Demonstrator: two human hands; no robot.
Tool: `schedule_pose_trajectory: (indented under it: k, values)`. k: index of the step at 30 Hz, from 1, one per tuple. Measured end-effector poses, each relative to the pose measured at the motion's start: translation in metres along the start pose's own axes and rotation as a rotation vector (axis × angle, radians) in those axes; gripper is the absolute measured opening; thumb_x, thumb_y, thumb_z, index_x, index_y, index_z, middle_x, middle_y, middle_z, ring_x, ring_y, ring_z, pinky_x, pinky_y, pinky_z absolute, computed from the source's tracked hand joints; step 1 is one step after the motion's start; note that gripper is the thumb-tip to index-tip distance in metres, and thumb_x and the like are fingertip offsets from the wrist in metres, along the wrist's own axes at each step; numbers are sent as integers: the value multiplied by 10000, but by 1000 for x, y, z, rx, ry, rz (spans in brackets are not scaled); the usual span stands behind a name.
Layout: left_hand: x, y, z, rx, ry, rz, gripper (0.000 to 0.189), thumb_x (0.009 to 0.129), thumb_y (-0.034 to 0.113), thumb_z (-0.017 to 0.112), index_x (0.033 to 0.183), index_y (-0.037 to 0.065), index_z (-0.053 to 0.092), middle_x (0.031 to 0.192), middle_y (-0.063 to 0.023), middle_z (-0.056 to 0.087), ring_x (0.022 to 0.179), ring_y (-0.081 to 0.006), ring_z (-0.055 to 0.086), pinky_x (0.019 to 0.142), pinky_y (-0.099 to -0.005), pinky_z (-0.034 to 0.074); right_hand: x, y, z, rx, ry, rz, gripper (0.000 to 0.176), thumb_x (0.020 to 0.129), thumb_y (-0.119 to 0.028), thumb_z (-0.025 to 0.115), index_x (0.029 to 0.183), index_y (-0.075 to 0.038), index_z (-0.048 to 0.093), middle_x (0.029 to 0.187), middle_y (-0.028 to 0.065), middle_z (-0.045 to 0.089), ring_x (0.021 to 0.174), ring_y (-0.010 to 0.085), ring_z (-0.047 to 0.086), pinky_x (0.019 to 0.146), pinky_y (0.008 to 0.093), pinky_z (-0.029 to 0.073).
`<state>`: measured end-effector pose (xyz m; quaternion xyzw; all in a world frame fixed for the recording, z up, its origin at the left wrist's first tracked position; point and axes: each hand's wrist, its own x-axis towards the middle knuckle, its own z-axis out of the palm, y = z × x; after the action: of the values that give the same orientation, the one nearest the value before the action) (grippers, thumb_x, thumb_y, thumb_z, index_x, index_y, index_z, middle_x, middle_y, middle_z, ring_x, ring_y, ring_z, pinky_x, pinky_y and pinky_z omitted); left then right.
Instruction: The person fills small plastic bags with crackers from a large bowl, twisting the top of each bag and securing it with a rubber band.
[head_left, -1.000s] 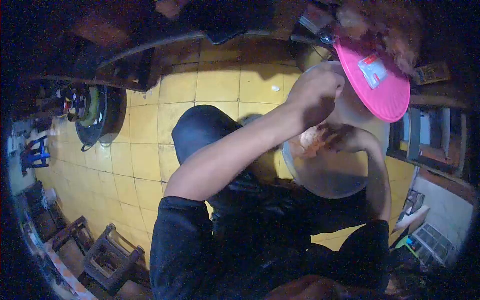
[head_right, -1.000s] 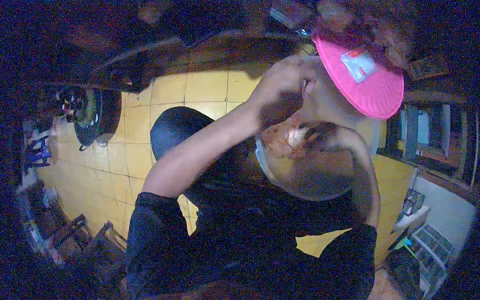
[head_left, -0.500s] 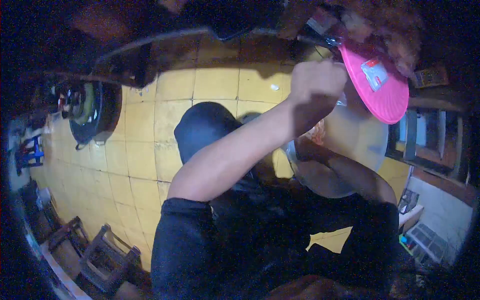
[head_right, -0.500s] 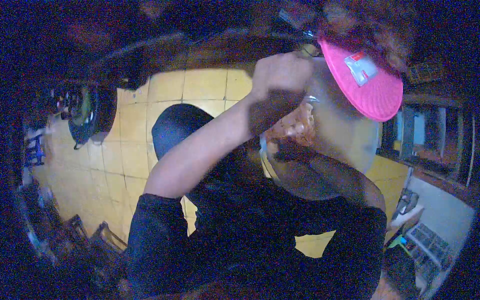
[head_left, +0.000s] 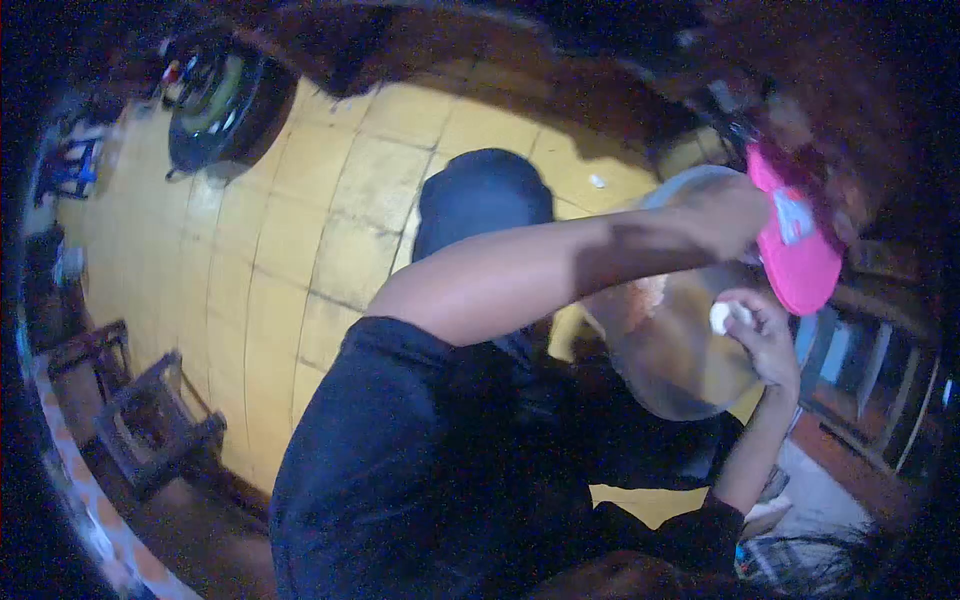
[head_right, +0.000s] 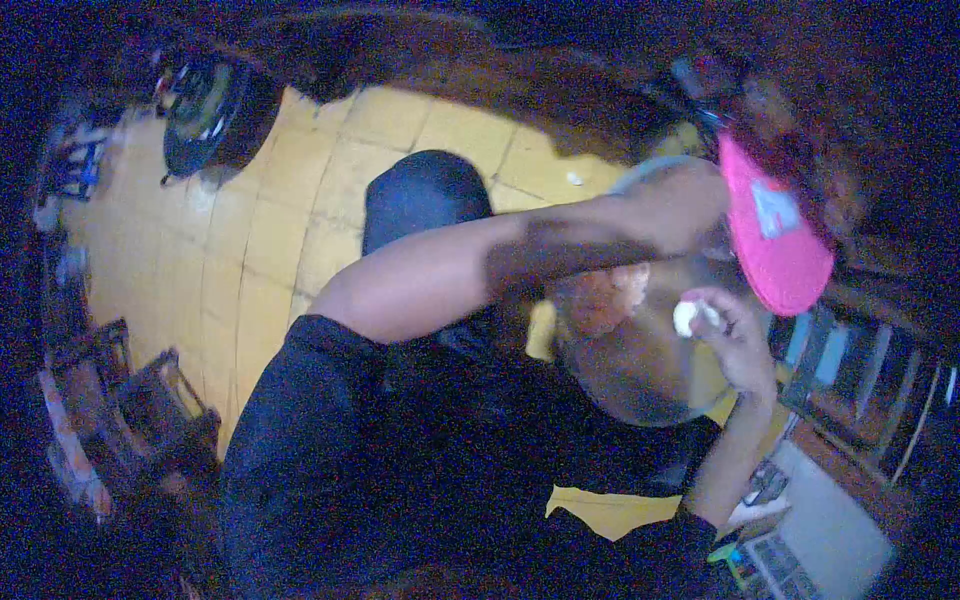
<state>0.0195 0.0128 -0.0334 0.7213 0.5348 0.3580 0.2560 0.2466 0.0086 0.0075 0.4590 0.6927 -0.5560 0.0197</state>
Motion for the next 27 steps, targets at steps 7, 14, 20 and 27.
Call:
schedule_pose_trajectory:
  k: [7,14,20,27]
  values:
    - [2,10,12,-103,33,188,358,679,166,739,980,-15,663,1013,-248,651,968,-397,634,865,-472,499,-3,-41,-10,141,435,-222,358,894,-57,627,1238,5,548,1188,100,579,1044,201,607,825,327,581]
    - [-6,27,7,-141,-161,-4,529,691,111,741,1193,0,615,1173,-184,640,954,-330,664,880,-407,511,15,-6,-18,394,381,-153,432,868,-39,646,1270,-19,486,1169,57,539,1035,133,547,895,283,483]
    - [-7,38,4,-357,-116,9,472,709,87,738,1168,43,638,1094,-142,659,833,-212,681,726,-325,553,9,-2,-5,-332,622,-572,629,759,-123,772,1298,26,486,1171,138,582,1125,210,563,944,318,468]
    - [7,53,3,-112,86,275,443,780,184,767,1159,15,612,1007,-103,648,915,-184,644,816,-331,508,20,4,-7,205,473,-687,259,932,-115,575,1154,16,589,916,101,677,823,164,646,747,313,522]
